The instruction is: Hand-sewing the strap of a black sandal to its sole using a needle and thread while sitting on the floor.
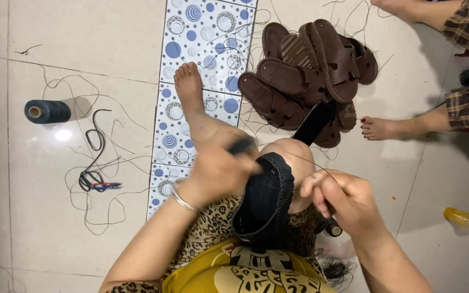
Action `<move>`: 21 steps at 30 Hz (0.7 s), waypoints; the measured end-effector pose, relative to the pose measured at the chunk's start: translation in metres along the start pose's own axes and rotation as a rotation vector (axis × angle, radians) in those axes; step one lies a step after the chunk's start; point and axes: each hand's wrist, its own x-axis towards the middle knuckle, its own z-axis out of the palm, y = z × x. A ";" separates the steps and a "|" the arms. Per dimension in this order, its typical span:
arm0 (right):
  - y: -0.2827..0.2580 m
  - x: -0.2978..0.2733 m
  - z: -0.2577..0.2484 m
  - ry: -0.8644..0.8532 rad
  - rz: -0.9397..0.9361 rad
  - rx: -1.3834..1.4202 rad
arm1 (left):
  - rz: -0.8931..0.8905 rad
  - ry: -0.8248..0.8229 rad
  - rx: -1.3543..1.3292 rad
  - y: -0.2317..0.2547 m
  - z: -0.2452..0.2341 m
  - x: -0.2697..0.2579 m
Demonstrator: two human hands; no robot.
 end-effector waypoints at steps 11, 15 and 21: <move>-0.040 -0.021 -0.061 -0.048 -0.024 -0.771 | -1.524 0.112 -0.749 -0.156 -0.073 -0.108; -0.019 -0.023 -0.032 -0.338 -0.104 -1.177 | -0.821 -0.632 0.779 -0.135 -0.051 -0.111; -0.029 -0.014 -0.012 -0.330 -0.269 -1.332 | -0.647 -0.252 -0.450 0.019 -0.040 0.000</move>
